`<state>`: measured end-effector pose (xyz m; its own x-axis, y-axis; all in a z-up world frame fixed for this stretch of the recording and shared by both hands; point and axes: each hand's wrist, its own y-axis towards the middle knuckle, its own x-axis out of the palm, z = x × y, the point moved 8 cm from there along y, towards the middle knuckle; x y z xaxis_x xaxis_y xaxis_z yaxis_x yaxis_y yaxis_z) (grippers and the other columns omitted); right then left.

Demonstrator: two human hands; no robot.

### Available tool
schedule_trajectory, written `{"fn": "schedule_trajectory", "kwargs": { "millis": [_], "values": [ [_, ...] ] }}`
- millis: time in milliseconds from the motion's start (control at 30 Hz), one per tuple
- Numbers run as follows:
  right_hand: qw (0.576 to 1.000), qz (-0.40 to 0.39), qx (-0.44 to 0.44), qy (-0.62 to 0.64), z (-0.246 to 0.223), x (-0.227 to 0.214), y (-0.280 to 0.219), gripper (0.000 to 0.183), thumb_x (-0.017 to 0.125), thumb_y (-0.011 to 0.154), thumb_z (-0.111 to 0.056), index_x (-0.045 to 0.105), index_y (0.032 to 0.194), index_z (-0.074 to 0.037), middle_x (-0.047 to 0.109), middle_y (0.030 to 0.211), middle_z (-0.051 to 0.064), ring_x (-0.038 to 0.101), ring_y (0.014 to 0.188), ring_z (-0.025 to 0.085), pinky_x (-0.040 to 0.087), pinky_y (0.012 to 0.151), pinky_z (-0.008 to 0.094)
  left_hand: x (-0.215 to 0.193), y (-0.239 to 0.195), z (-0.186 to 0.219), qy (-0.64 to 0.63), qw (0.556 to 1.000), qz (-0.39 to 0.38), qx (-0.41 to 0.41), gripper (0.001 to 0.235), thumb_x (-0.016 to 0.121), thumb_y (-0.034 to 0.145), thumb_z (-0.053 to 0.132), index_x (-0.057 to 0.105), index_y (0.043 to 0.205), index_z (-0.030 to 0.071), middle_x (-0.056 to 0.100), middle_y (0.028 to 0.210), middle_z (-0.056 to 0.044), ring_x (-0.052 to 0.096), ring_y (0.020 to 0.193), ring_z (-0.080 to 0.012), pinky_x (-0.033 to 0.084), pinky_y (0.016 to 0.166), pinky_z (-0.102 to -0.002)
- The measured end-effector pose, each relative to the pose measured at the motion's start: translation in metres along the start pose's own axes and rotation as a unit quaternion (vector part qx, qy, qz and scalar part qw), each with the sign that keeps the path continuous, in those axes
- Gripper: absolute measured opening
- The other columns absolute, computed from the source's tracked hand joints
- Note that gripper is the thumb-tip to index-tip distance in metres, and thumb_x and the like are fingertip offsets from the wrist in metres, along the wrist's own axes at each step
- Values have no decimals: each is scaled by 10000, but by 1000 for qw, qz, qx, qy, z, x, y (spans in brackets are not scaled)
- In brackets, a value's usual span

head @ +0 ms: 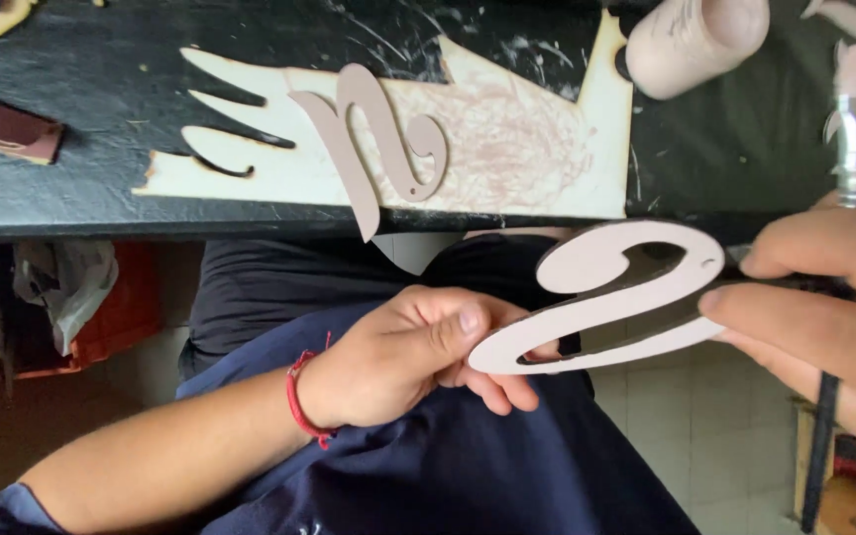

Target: Painting the edges and surfaces of decorative wooden letters using a small paintbrush at a workspace.

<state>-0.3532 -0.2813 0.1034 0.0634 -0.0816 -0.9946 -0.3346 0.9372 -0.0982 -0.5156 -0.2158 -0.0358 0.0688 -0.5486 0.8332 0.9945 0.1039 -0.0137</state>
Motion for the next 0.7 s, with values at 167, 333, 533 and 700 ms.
{"fn": "schedule_trajectory", "kwargs": {
  "millis": [167,333,533,700],
  "values": [
    [1000,13,18,-7,9,-3,-11,379,702,814,-216,638,1187,-185,573,1120,120,587,843,311,506,857,467,3,-5,0,-20,999,-21,15,600,474,1019,414,566,1269,-124,647,1193,-268,702,981,-314,606,833,-333],
    [998,4,2,-63,21,3,-22,505,750,755,-260,611,1241,-258,555,1166,90,595,923,326,506,940,482,4,-6,4,-9,999,-29,28,635,458,1013,459,554,1279,-110,652,1208,-276,711,935,-292,603,802,-332],
    [999,4,-6,-51,15,1,-13,514,765,767,-198,592,1250,-164,536,1170,129,534,892,328,479,902,449,6,-9,3,-4,999,-37,34,613,450,1025,458,567,1256,-98,658,1197,-247,708,906,-259,598,806,-321],
    [999,-7,-5,-51,21,8,-16,483,713,788,-282,614,1255,-207,560,1183,114,597,921,320,503,908,467,5,-10,5,-26,997,-30,61,452,464,1056,388,660,955,-6,680,1059,-221,641,1145,-295,582,881,-367]
  ]
}}
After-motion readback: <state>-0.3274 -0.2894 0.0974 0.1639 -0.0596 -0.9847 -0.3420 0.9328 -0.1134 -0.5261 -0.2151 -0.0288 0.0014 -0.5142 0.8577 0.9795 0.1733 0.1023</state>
